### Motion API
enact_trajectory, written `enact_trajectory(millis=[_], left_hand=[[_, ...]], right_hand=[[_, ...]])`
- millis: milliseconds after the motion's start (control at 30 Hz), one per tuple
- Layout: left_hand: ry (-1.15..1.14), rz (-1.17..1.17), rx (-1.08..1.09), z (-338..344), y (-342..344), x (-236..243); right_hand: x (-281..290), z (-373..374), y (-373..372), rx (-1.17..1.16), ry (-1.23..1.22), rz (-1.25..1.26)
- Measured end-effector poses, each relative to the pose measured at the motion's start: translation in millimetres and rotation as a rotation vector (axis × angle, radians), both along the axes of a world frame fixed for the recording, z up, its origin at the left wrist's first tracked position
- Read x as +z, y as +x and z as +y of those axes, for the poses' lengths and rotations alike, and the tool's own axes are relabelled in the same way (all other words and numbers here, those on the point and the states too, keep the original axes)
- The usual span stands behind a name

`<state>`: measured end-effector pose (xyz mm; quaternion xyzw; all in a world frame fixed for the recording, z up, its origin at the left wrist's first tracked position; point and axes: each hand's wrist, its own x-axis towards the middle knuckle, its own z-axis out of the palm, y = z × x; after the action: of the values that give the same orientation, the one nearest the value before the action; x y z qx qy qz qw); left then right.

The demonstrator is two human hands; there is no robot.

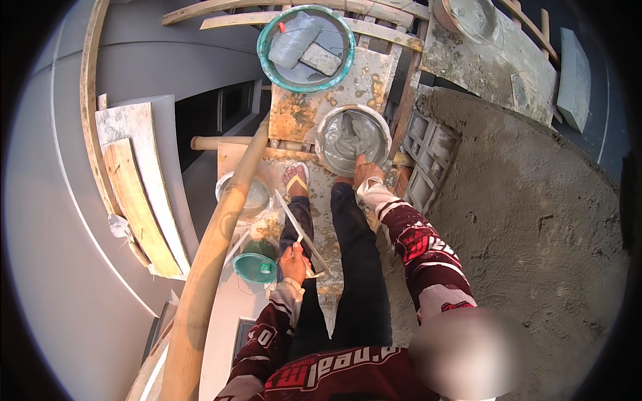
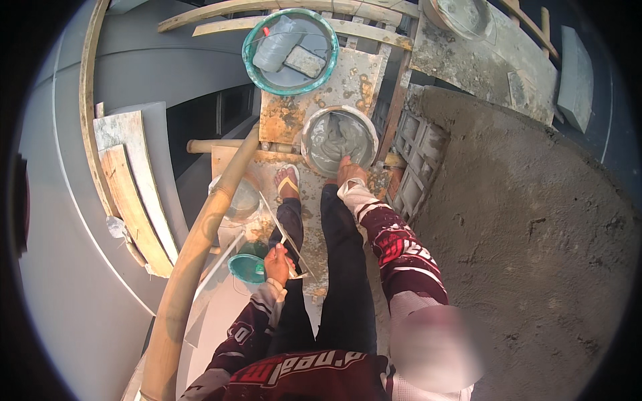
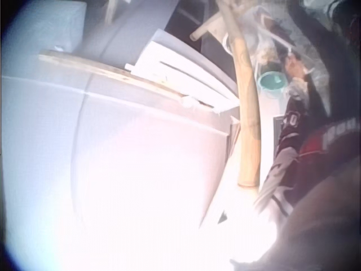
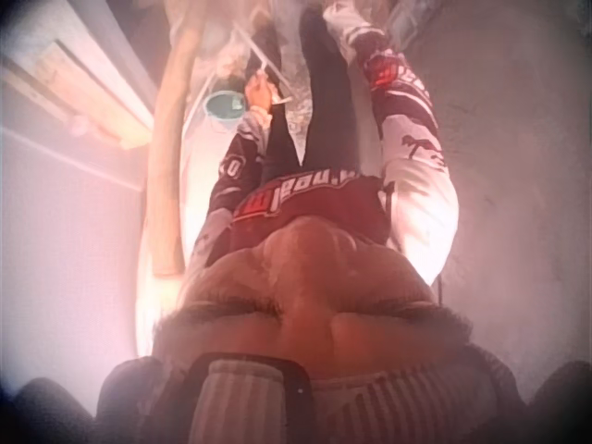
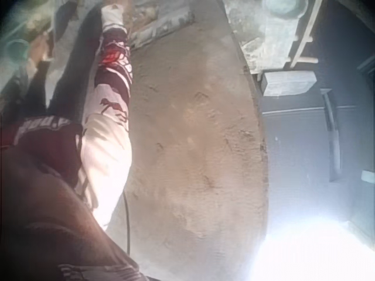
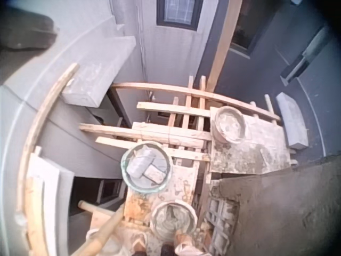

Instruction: The person scoops wet plaster from a bucket using a small trowel and transfers it onto a larger trowel. They then apply the plaster to a vertical wall surface, smoothing it with the trowel. The person repeats this process, working on different sections of the wall.

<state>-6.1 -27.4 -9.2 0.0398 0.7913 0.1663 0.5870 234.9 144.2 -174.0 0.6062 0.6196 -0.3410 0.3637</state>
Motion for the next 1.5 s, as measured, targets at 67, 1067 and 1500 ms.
enact_trajectory(millis=[67, 1067, 1500], left_hand=[[0.015, 0.046, -0.024, 0.5, -6.9, -1.8], [0.028, 0.064, -0.066, 0.5, 1.7, -4.3], [0.008, 0.105, -0.095, -7.1, -8.0, -2.7]], right_hand=[[54.0, 19.8, 3.9, 0.170, -0.032, 0.091], [29.6, 52.6, -51.1, 0.540, 0.180, -0.150], [108.4, 54.8, 9.4, 0.243, 0.074, 0.130]])
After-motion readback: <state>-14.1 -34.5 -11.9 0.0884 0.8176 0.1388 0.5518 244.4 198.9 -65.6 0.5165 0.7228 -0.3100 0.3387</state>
